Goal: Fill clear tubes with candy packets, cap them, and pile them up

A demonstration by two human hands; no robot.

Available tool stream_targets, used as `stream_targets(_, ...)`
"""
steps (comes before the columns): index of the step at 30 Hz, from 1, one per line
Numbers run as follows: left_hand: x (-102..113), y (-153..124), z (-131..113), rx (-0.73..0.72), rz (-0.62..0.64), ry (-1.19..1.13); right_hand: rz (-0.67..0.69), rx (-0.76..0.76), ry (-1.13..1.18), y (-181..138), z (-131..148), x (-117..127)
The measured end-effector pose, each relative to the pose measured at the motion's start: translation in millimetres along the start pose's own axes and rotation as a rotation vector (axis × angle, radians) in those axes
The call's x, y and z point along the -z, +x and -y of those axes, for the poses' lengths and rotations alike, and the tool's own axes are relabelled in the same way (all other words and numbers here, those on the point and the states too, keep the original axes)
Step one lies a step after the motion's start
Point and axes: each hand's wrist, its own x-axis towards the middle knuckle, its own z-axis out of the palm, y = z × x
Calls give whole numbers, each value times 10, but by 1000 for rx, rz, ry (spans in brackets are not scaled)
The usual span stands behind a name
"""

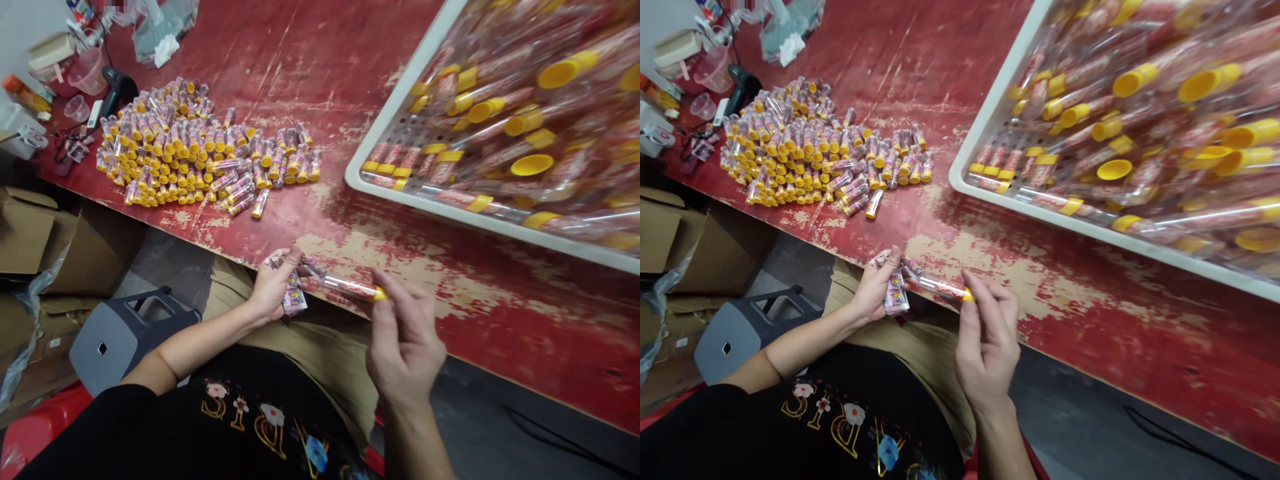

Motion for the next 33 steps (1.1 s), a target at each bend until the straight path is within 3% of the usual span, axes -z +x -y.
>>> stream_targets(4,-8,-40,-78,14,52,-18,-46,216,-47,-92,-40,56)
stream_targets(9,-24,-52,-130,27,86,-23,-139,-20,147,-153,-12,-11)
stream_targets(12,-28,-55,-144,55,115,4,-157,26,145,-151,-27,8)
stream_targets(15,-29,-57,-159,92,162,-9,5,184,63,-128,-80,92)
stream_targets(18,-28,-56,-149,139,200,-25,145,189,111,-117,-107,150)
stream_targets(25,-28,-111,-30,217,328,-57,-17,83,150,-142,-27,-23)
stream_targets(33,-75,-224,-109,134,385,42,-177,89,106,-51,90,-166)
